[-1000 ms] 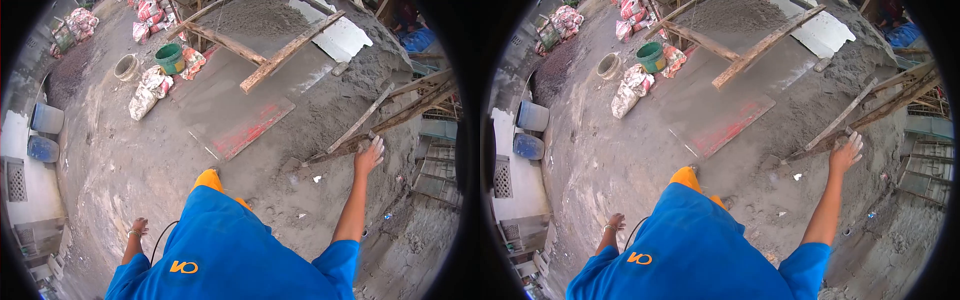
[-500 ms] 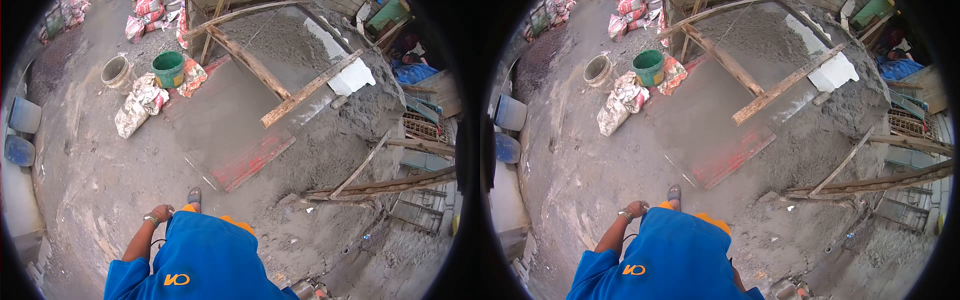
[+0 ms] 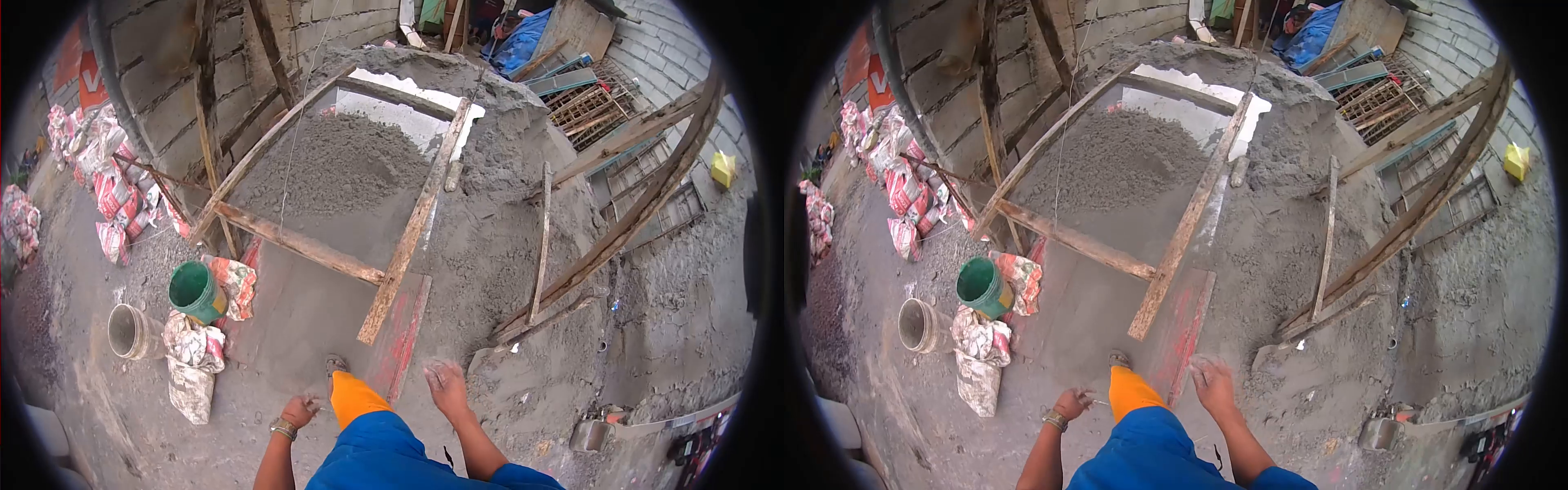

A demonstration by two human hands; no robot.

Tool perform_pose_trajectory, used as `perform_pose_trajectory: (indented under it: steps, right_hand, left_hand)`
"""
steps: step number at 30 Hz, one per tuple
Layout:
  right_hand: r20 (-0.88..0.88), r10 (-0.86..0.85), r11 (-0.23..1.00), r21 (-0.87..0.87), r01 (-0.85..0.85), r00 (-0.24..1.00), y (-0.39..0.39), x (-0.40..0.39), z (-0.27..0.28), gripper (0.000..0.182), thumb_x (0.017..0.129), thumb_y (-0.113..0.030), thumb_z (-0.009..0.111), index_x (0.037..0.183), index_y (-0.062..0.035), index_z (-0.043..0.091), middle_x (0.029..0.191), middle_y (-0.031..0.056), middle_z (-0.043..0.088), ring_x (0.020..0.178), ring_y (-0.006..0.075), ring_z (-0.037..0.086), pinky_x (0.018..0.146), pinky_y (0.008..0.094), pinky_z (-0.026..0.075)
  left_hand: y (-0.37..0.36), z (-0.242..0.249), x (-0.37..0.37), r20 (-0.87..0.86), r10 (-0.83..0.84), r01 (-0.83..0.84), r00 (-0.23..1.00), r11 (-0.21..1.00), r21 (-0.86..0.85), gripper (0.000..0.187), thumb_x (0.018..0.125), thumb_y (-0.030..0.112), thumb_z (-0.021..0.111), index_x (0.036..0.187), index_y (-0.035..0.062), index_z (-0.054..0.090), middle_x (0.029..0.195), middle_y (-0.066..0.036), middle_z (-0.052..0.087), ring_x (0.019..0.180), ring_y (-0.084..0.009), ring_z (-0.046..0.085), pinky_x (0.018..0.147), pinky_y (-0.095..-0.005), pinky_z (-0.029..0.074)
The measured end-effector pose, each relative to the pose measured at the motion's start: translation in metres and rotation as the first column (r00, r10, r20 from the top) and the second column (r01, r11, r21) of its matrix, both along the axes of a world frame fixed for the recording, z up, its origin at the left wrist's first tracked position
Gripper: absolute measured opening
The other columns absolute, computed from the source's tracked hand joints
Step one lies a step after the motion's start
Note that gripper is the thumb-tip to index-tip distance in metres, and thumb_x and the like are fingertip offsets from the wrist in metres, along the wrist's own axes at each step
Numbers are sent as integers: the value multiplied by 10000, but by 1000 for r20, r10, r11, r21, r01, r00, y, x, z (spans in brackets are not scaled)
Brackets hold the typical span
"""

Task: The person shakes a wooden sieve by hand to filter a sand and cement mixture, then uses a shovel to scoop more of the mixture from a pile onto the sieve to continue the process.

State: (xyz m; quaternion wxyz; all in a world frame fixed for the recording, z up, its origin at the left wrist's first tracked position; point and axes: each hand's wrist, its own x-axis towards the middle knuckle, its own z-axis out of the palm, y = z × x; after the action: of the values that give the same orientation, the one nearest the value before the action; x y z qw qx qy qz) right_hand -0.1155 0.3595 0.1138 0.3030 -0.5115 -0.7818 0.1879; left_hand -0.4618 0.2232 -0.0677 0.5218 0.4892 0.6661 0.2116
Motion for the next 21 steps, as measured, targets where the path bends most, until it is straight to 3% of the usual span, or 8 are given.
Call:
perform_pose_trajectory:
  steps: [3, 4, 8, 10, 14, 17, 18, 21]
  right_hand:
    - [-79, 89, 992, 94, -82, 993, 53, -85, 21, 132, 832, -134, 636, 937, -63, 674, 1007, 92, 648, 962, 301, 579, 875, 431, 421]
    - [-84, 173, 983, 84, -166, 981, 73, -111, 30, 157, 838, -160, 634, 959, -66, 667, 1029, 88, 640, 982, 295, 573, 887, 434, 415]
    - [-69, 188, 982, 37, -186, 980, 113, -183, 41, 320, 873, -265, 604, 1131, -75, 603, 1101, 115, 609, 1043, 306, 551, 930, 440, 401]
    - [-47, 155, 986, -53, -158, 987, 131, -207, 43, 391, 878, -288, 602, 1209, -87, 548, 1144, 131, 590, 1068, 322, 539, 960, 436, 388]
    - [-161, 77, 956, -267, -118, 984, 171, -244, 46, 588, 900, -367, 568, 1379, -82, 379, 1232, 187, 532, 1134, 370, 495, 1010, 427, 360]
    - [-64, 56, 983, -169, -66, 996, 192, -262, 50, 628, 908, -395, 548, 1397, -55, 349, 1250, 203, 516, 1169, 368, 475, 1020, 432, 351]
    - [-71, 31, 986, -159, -42, 997, 194, -266, 49, 628, 908, -395, 548, 1397, -55, 349, 1250, 203, 516, 1169, 368, 475, 1020, 432, 351]
    - [-83, -31, 984, -175, 16, 996, 193, -277, 45, 648, 909, -407, 540, 1403, -41, 336, 1272, 208, 499, 1189, 368, 459, 1026, 437, 343]
  left_hand:
    - [-8, 12, -28, 96, 69, -56, 993, 990, -130, 278, 864, 120, 608, 1132, 47, 606, 802, -88, 683, 705, -128, 642, 639, -269, 513]
    - [-6, 32, -45, -49, 23, -26, 999, 998, -52, 295, 864, 138, 617, 1139, 32, 595, 805, -78, 676, 708, -132, 641, 641, -266, 510]
    - [6, 56, -120, 35, 344, -342, 938, 938, -55, 305, 843, 145, 640, 1103, -11, 604, 821, -87, 674, 718, -162, 634, 683, -306, 512]
    - [33, 75, -163, -140, 341, -314, 929, 931, 186, 316, 829, 104, 645, 1115, -18, 590, 882, -86, 660, 758, -169, 619, 699, -301, 504]
    - [113, 123, -230, -111, 577, -491, 809, 767, 412, 435, 824, 101, 645, 1216, -20, 501, 1195, -140, 529, 953, -196, 554, 782, -328, 479]
    - [180, 144, -275, -142, 543, -402, 828, 750, 526, 552, 821, 107, 641, 1306, -23, 409, 1299, -184, 438, 1135, -310, 464, 955, -382, 392]
    - [193, 138, -291, -296, 516, -265, 804, 756, 599, 570, 834, 132, 641, 1318, -35, 390, 1307, -211, 418, 1180, -342, 429, 991, -392, 363]
    - [236, 110, -333, -286, 486, -285, 826, 798, 531, 637, 850, 202, 651, 1345, -54, 344, 1324, -236, 382, 1211, -340, 407, 1015, -397, 344]
